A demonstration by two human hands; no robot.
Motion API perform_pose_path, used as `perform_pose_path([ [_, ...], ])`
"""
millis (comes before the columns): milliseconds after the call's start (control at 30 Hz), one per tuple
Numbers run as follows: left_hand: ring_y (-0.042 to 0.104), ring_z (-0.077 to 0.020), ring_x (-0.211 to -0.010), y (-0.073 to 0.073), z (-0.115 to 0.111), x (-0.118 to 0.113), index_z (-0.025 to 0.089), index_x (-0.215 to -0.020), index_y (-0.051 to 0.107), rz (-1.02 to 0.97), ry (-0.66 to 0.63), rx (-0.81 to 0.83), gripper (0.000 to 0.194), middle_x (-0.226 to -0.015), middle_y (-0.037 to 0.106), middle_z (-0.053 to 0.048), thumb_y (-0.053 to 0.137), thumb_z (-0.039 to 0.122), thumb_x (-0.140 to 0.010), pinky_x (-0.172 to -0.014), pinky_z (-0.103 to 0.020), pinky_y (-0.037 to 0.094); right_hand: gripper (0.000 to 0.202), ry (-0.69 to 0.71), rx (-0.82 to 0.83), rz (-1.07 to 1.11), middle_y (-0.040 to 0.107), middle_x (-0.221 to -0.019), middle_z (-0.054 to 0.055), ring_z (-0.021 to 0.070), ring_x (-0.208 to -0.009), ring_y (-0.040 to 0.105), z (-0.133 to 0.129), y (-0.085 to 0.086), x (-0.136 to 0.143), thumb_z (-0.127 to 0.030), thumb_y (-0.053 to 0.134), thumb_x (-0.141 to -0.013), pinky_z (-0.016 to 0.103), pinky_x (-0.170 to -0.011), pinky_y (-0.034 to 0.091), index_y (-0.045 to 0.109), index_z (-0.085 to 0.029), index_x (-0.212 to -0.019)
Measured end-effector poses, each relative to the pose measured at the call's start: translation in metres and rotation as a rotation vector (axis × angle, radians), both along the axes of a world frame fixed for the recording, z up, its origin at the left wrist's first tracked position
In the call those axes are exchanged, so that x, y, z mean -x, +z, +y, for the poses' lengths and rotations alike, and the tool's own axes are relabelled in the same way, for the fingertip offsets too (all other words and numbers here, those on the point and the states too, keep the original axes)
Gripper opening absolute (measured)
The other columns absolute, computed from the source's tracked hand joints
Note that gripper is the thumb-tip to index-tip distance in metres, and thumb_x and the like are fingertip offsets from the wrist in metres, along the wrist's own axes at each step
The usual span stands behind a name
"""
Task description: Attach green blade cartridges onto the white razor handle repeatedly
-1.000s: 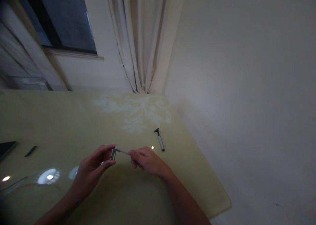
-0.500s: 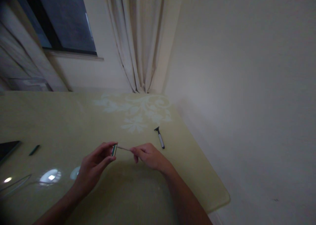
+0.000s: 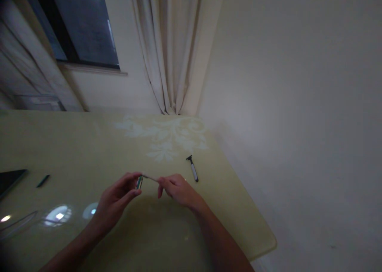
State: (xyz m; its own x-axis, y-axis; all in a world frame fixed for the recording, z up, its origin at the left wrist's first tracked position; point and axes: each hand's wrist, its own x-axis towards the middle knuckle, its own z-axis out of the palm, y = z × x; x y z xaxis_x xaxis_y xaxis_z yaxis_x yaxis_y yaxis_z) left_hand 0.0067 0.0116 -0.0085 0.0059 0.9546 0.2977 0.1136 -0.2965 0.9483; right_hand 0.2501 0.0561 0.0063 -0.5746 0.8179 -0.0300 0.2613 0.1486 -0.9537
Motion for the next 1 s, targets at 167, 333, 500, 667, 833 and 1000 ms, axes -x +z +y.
perform_pose_path([
  [167,0.062,-0.0144,-0.071,-0.0011,0.0001,-0.0019,0.024,-0.117,0.080,-0.048,0.006,0.037,0.032,-0.087,0.067,-0.001,0.080,0.031,-0.086,-0.062,-0.023,0.051,0.071,0.048,0.007,-0.053,0.038,-0.055,-0.006,0.0097,-0.052,0.037,-0.0017,0.0017,-0.0001,-0.073,0.047,-0.105,0.025,-0.055,0.028,0.079,-0.014,-0.081],
  [333,0.062,-0.0141,-0.071,0.0003,-0.0019,-0.0019,0.025,-0.117,0.080,-0.069,-0.006,0.064,0.033,-0.086,0.066,0.000,0.081,0.030,-0.084,-0.063,-0.022,0.051,0.072,0.041,0.022,0.017,0.036,-0.054,-0.006,0.0094,-0.051,0.034,-0.0032,0.0044,0.0010,-0.073,0.047,-0.104,0.026,-0.055,0.027,0.075,-0.014,-0.076],
  [500,0.063,-0.0144,-0.073,0.0017,-0.0024,-0.0006,0.024,-0.117,0.080,-0.065,0.012,0.058,0.032,-0.088,0.067,-0.001,0.080,0.029,-0.085,-0.064,-0.023,0.052,0.073,0.102,0.040,-0.032,0.036,-0.053,-0.006,0.0090,-0.051,0.034,-0.0043,0.0065,0.0009,-0.075,0.047,-0.103,0.026,-0.055,0.026,0.073,-0.014,-0.073],
  [667,0.063,-0.0141,-0.072,0.0022,-0.0013,-0.0016,0.025,-0.116,0.081,-0.052,-0.007,0.040,0.033,-0.087,0.067,0.000,0.081,0.027,-0.084,-0.064,-0.022,0.053,0.074,0.133,0.109,0.023,0.035,-0.051,-0.007,0.0087,-0.048,0.031,-0.0036,0.0053,0.0001,-0.077,0.046,-0.102,0.026,-0.053,0.026,0.072,-0.014,-0.073],
  [833,0.064,-0.0147,-0.074,0.0003,-0.0022,-0.0018,0.026,-0.117,0.081,-0.033,-0.007,0.029,0.033,-0.086,0.067,0.000,0.081,0.027,-0.084,-0.066,-0.023,0.053,0.074,0.168,0.161,-0.016,0.034,-0.049,-0.008,0.0087,-0.048,0.030,-0.0031,0.0051,-0.0014,-0.079,0.048,-0.101,0.025,-0.051,0.023,0.071,-0.014,-0.074],
  [1000,0.065,-0.0149,-0.075,0.0016,-0.0029,-0.0018,0.026,-0.116,0.081,-0.040,-0.007,0.027,0.032,-0.090,0.069,-0.001,0.081,0.027,-0.084,-0.066,-0.023,0.054,0.075,0.204,0.170,0.010,0.037,-0.050,-0.007,0.0089,-0.049,0.032,-0.0036,0.0050,-0.0015,-0.080,0.046,-0.100,0.025,-0.052,0.024,0.066,-0.014,-0.070],
])
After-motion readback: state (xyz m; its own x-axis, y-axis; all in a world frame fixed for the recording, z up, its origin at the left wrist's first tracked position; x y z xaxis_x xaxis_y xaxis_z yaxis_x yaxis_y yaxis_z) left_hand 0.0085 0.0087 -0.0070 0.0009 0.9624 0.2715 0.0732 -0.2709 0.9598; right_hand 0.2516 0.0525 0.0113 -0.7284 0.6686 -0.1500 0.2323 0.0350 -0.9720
